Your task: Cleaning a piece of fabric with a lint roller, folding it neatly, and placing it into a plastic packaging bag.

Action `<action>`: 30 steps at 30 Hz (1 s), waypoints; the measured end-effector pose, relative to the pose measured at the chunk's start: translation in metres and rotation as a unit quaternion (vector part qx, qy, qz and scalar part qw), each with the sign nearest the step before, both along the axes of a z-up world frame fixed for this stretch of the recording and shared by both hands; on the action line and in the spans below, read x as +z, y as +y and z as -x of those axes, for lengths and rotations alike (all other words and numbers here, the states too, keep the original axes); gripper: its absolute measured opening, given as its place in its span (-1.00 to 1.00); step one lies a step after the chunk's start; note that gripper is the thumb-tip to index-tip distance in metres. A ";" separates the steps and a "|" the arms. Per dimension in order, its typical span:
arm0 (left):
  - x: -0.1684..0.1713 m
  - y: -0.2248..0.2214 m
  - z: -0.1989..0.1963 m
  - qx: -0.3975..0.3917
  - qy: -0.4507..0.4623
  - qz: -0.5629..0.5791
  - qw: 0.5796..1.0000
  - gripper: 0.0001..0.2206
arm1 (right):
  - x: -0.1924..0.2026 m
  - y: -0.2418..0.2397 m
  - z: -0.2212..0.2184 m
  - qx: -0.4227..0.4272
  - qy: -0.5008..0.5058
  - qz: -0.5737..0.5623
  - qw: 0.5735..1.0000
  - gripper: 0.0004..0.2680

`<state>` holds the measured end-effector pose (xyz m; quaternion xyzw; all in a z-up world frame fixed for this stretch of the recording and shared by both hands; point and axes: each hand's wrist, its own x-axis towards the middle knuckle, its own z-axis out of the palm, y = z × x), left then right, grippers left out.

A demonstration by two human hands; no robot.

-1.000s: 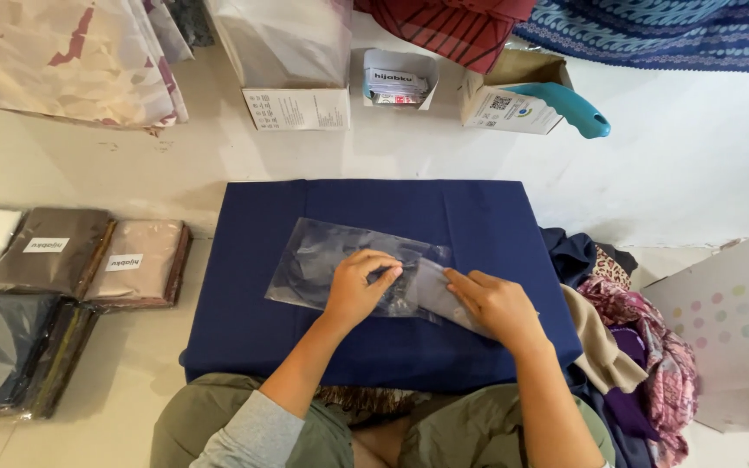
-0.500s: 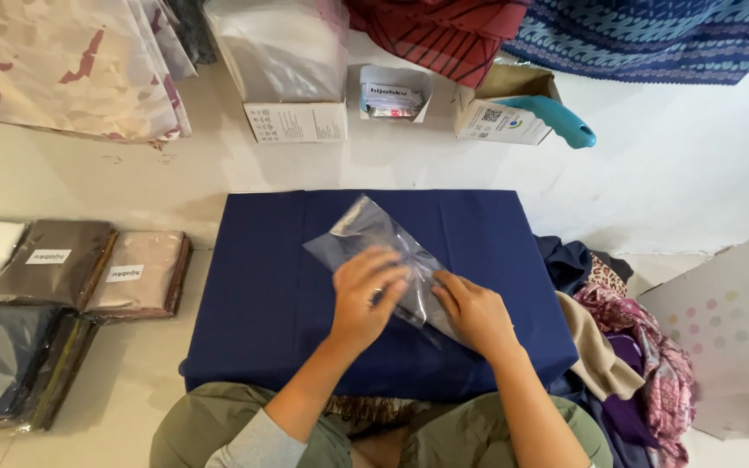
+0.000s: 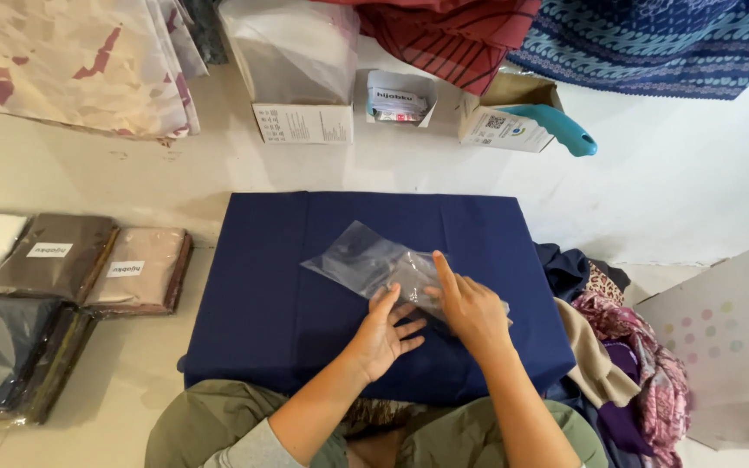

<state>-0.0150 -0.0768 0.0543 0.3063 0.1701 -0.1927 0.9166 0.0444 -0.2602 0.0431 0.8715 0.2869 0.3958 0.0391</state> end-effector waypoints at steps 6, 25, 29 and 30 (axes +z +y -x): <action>-0.004 0.028 -0.019 0.077 0.055 -0.060 0.994 0.04 | 0.004 0.005 0.002 0.047 -0.030 0.006 0.998 -0.60; 0.006 0.071 -0.023 0.406 -0.093 -0.264 0.870 -0.24 | 0.037 -0.034 0.020 0.234 0.397 -0.170 0.871 -0.83; 0.006 0.074 -0.023 0.396 -0.108 -0.284 0.867 -0.35 | 0.050 -0.003 0.024 0.199 0.445 -0.041 0.872 -0.63; 0.007 0.074 -0.023 0.396 -0.107 -0.284 0.867 -0.35 | 0.050 0.003 0.026 0.199 0.446 -0.040 0.872 -0.63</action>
